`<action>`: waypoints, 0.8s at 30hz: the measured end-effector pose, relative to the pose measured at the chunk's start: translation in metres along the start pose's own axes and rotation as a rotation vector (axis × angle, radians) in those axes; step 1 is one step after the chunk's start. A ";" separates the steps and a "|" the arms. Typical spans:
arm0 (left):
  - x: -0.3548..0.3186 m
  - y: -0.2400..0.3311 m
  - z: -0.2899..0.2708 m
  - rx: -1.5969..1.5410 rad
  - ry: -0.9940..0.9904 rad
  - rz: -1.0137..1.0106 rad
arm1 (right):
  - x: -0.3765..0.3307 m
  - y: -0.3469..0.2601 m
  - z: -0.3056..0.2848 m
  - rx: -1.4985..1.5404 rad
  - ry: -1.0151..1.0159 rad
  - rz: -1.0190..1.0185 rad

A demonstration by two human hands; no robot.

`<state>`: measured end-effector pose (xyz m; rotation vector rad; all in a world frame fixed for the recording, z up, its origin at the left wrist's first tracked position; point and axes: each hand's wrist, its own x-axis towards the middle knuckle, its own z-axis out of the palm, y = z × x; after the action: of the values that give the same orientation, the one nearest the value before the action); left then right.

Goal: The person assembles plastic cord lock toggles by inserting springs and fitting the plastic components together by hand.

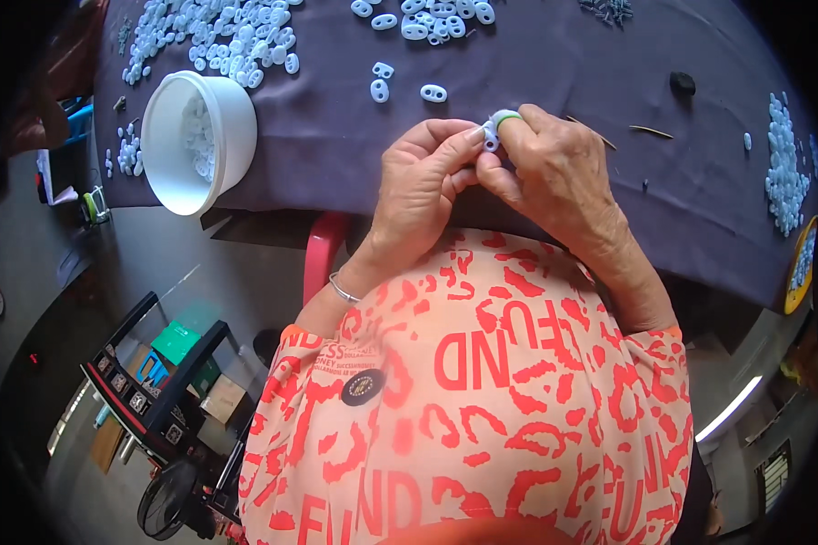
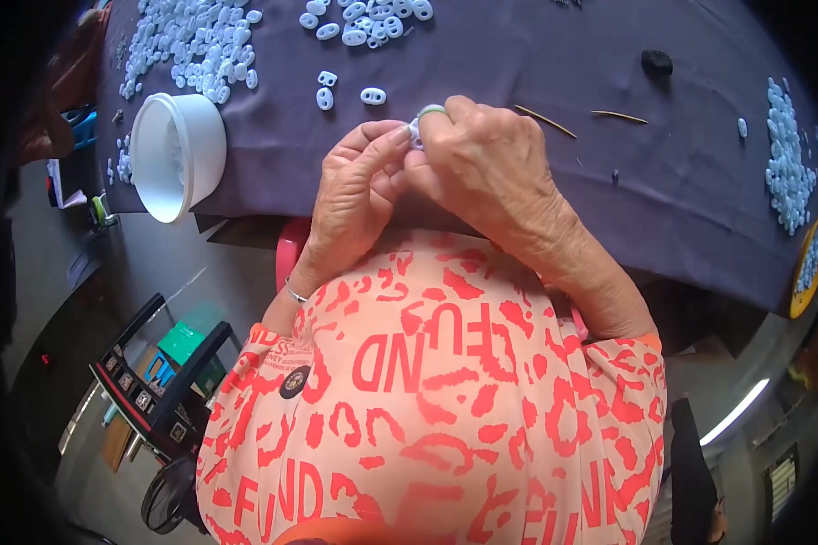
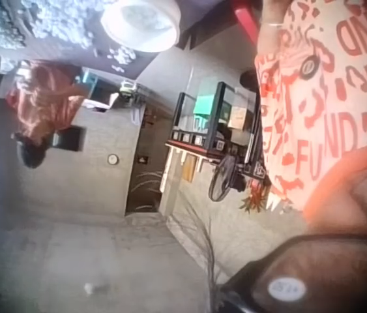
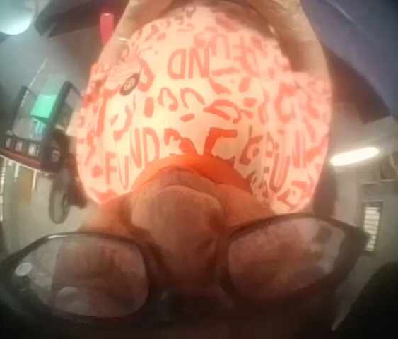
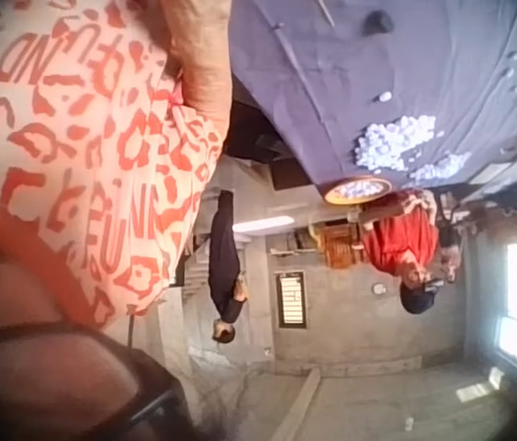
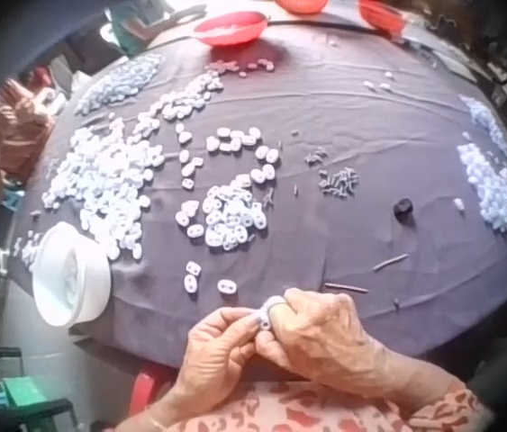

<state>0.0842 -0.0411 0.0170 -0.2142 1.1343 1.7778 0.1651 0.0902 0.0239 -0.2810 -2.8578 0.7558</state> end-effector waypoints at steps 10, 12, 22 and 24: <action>-0.001 0.008 -0.002 0.432 0.017 0.019 | -0.003 0.009 0.008 0.059 0.027 -0.069; 0.001 0.007 -0.003 0.493 -0.022 0.069 | -0.003 0.012 0.009 0.069 0.011 -0.088; 0.000 0.001 -0.002 0.518 0.021 0.156 | -0.003 0.017 0.018 0.068 0.027 -0.184; 0.000 0.001 -0.002 0.533 0.019 0.199 | -0.001 0.017 0.017 0.064 0.023 -0.187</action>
<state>0.0829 -0.0431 0.0166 0.2079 1.6408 1.5735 0.1652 0.0967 0.0005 -0.0131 -2.7823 0.7984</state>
